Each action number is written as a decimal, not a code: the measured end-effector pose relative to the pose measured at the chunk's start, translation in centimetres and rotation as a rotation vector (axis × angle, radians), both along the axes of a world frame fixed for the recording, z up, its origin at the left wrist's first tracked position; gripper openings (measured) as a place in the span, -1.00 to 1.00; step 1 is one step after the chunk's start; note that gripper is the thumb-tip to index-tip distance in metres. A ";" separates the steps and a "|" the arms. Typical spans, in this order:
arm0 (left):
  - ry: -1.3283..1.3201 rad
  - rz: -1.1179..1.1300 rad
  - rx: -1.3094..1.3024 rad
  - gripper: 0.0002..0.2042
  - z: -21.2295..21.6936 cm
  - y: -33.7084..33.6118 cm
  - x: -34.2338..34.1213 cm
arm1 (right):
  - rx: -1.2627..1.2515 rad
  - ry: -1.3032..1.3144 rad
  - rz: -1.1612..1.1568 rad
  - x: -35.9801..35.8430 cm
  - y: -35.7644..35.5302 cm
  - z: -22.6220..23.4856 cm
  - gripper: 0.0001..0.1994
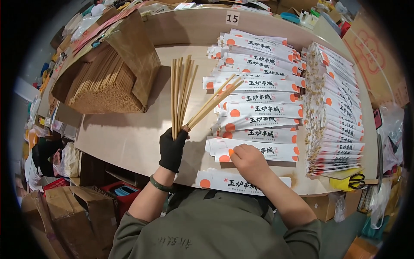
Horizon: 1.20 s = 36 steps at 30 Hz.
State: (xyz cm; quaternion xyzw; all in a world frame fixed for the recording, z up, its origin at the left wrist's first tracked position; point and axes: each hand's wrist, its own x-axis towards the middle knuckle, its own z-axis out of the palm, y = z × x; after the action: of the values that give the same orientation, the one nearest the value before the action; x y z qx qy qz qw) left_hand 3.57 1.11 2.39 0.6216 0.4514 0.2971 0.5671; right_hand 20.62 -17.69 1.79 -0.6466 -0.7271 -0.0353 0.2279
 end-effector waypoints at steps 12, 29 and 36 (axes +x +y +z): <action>0.021 -0.086 0.018 -0.80 0.0 1.4 -3.9 | -0.086 0.790 -0.472 1.2 0.2 3.4 -0.81; -0.140 -0.459 -0.092 -0.80 2.5 1.2 -3.6 | 0.284 0.205 -0.046 1.8 2.0 6.0 -0.83; -0.172 -0.119 0.100 -0.85 0.7 -0.8 1.9 | 0.237 -0.046 -0.215 1.8 3.6 6.0 -0.67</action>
State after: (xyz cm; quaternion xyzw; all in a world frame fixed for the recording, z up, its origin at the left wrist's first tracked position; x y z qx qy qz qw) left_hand 5.47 0.34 3.09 0.6469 0.3478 0.3372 0.5889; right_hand 22.40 -14.08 7.80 -0.6883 -0.6495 -0.1596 0.2809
